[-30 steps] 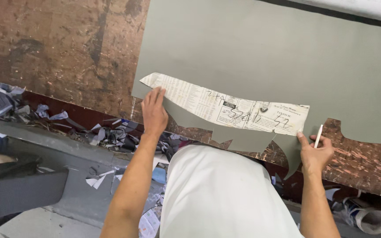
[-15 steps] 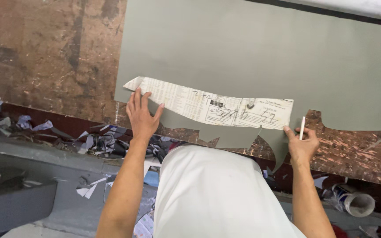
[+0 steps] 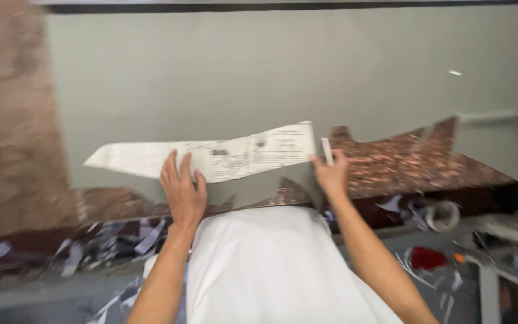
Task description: The person places a paper template on a gray sheet and secures it with a weight and ruler. They then use scissors to cut the gray material along the template's edge. After cutting, the person removes the template and scrap pieces from the work surface.
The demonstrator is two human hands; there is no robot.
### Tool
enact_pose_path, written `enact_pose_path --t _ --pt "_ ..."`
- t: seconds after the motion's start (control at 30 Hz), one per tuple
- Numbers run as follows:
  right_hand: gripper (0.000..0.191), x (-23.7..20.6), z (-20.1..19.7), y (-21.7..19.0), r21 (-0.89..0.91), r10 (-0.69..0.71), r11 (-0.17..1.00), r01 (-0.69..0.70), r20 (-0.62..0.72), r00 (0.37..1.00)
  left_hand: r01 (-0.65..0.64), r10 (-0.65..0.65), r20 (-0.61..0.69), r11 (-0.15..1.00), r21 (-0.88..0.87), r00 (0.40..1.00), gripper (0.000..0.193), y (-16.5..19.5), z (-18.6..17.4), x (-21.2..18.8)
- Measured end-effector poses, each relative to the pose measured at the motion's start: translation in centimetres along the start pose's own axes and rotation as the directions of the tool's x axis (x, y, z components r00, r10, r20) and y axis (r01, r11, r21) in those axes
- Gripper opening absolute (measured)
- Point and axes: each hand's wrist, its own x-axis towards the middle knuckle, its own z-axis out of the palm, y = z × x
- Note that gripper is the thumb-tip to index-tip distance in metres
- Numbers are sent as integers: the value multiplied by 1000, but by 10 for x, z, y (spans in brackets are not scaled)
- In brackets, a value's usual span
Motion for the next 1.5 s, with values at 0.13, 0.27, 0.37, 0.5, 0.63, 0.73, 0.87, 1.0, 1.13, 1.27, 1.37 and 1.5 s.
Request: enact_pose_path --t 0.13,0.27,0.37,0.5,0.63,0.73,0.87,1.0,1.13,1.27,1.37,1.5 --pt "40 5 -25 1 -90 98 991 -95 37 994 -54 57 88 998 -42 995 38 72 39 -15" --pt "38 19 -67 14 -50 85 996 -80 111 990 10 -18 72 994 110 997 40 94 59 -14" --pt "32 49 -115 48 20 231 972 -235 116 966 47 -56 54 987 154 997 42 104 73 -15" --pt "36 115 -209 127 55 108 993 -100 -177 978 65 -69 20 985 162 997 44 125 90 -12" --pt "31 191 -305 194 -84 104 984 -156 -433 895 83 -85 2 977 196 996 44 147 103 -3" --pt "32 238 -360 220 -226 56 956 -186 -483 874 83 -82 -13 973 217 997 42 162 109 3" --pt "67 276 -400 234 -402 -359 892 208 -349 865 126 -136 36 970 209 990 47 177 109 6" --pt "48 291 -412 237 -209 -204 966 152 -258 944 162 -179 63 964 212 982 49 183 105 10" --pt "33 293 -424 245 -211 137 960 -183 -214 967 177 -196 49 948 263 979 48 189 109 15" --pt "32 287 -434 269 -263 157 937 -228 -264 952 92 -107 43 963 255 993 54 201 121 20" --pt "32 282 -441 294 -276 134 928 -250 -380 915 83 -92 62 987 137 994 50 226 138 27" --pt "30 298 -469 316 -279 150 917 -284 -417 896 -4 -8 143 996 85 990 48 278 156 18"
